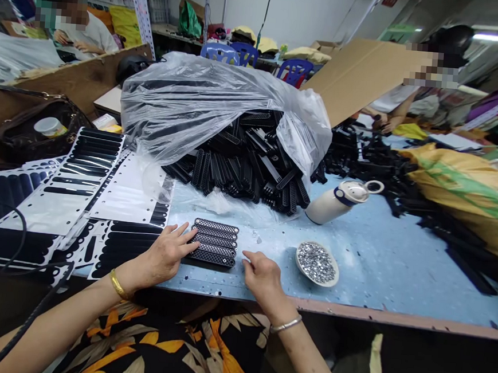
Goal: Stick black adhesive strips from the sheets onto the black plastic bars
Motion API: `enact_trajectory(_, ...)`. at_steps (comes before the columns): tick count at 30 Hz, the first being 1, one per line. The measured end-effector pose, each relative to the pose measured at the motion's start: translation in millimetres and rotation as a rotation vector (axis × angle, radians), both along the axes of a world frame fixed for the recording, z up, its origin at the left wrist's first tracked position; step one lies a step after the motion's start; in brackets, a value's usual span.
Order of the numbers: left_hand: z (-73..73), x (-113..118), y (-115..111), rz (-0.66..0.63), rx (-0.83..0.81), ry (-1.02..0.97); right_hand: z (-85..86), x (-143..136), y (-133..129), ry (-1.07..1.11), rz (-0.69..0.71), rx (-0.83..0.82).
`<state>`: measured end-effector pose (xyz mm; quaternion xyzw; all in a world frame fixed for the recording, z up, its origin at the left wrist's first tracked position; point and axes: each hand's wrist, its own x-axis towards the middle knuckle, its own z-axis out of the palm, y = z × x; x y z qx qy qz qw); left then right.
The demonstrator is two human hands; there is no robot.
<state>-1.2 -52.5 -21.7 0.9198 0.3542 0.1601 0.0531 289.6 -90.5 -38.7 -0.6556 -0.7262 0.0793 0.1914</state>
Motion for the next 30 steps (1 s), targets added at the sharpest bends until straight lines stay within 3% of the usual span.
enact_trajectory(8, 0.2, 0.4, -0.3, 0.004, 0.030, 0.009, -10.0, -16.6, 17.5, -0.070, 0.026, -0.014)
enact_trajectory(15, 3.6, 1.4, 0.0, -0.007, 0.037, 0.044, -5.6, -7.2, 6.4, 0.021, 0.022, 0.085)
enact_trajectory(22, 0.5, 0.7, -0.4, 0.001, 0.005, -0.003, 0.6, -18.6, 2.8, 0.115, 0.107, 0.126)
enact_trajectory(30, 4.3, 0.3, -0.2, -0.004, -0.002, 0.009, 2.9, -19.6, 2.6, 0.128, 0.111, 0.134)
